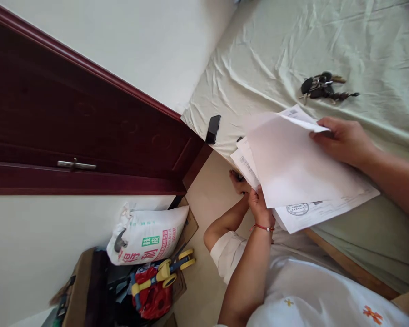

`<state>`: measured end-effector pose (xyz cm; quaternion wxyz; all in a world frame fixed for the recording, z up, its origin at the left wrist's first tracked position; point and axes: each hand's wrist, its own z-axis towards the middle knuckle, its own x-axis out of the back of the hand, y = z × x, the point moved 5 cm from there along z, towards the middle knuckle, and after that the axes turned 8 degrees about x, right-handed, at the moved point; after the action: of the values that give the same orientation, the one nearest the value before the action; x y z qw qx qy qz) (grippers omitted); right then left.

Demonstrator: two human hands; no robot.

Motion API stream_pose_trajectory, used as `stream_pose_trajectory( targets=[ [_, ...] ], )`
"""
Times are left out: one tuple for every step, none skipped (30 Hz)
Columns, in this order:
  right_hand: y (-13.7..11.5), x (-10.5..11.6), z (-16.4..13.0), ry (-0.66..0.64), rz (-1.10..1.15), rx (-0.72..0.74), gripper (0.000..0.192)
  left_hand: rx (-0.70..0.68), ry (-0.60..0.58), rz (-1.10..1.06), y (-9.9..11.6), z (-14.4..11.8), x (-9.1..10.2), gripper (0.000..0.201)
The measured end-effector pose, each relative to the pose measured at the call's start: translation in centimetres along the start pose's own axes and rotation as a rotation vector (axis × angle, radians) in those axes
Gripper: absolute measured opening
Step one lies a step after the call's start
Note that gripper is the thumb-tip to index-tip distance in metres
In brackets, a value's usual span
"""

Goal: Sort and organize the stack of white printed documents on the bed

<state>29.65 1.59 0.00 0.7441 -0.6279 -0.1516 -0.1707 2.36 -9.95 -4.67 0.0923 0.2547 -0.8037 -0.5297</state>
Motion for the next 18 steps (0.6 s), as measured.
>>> stream_pose_trajectory(
  targets=[
    [-0.2,0.0,0.1,0.025,-0.096,0.035,0.016,-0.029,0.002,0.021,0.0,0.1,0.1,0.037],
    [-0.3,-0.2,0.3,0.014,-0.164,0.082,0.019,-0.055,0.005,0.038,0.1,0.2,0.2,0.037],
    [-0.4,-0.4,0.4,0.005,-0.214,0.124,0.023,-0.071,0.008,0.049,0.0,0.3,0.3,0.037],
    [-0.3,-0.6,0.6,0.006,-0.254,0.156,0.027,-0.071,0.012,0.053,-0.1,0.3,0.4,0.037],
    [-0.1,-0.7,0.8,0.01,-0.285,0.177,0.03,-0.064,0.014,0.052,-0.2,0.4,0.4,0.038],
    [0.1,-0.8,0.9,0.016,-0.308,0.193,0.033,-0.059,0.011,0.054,-0.3,0.4,0.4,0.039],
    [0.3,-0.8,1.0,0.015,-0.323,0.209,0.035,-0.057,0.007,0.055,-0.4,0.5,0.5,0.039],
    [0.5,-0.9,1.1,0.002,-0.33,0.224,0.036,-0.058,0.002,0.054,-0.5,0.5,0.5,0.039],
    [0.7,-1.1,1.2,-0.026,-0.332,0.232,0.034,-0.061,-0.004,0.054,-0.5,0.4,0.4,0.039],
    [0.9,-1.2,1.3,-0.061,-0.335,0.228,0.032,-0.064,-0.01,0.054,-0.5,0.4,0.4,0.038],
    [1.1,-1.3,1.3,-0.089,-0.34,0.209,0.029,-0.065,-0.016,0.051,-0.5,0.4,0.4,0.038],
    [1.2,-1.3,1.4,-0.112,-0.339,0.18,0.027,-0.066,-0.02,0.047,-0.6,0.4,0.4,0.037],
    [1.4,-1.2,1.3,-0.125,-0.324,0.144,0.027,-0.063,-0.022,0.044,-0.6,0.4,0.4,0.037],
    [1.4,-1.2,1.3,-0.131,-0.293,0.105,0.027,-0.059,-0.024,0.043,-0.6,0.4,0.4,0.037],
    [1.5,-1.1,1.2,-0.136,-0.252,0.065,0.027,-0.055,-0.024,0.042,-0.6,0.4,0.4,0.037],
    [1.5,-1.1,1.1,-0.143,-0.208,0.028,0.028,-0.054,-0.022,0.044,-0.7,0.4,0.4,0.037],
    [1.5,-1.1,1.0,-0.147,-0.17,-0.003,0.028,-0.055,-0.021,0.047,-0.7,0.5,0.4,0.036],
    [1.4,-1.0,0.9,-0.139,-0.143,-0.026,0.03,-0.056,-0.02,0.048,-0.7,0.5,0.4,0.036]
  ],
)
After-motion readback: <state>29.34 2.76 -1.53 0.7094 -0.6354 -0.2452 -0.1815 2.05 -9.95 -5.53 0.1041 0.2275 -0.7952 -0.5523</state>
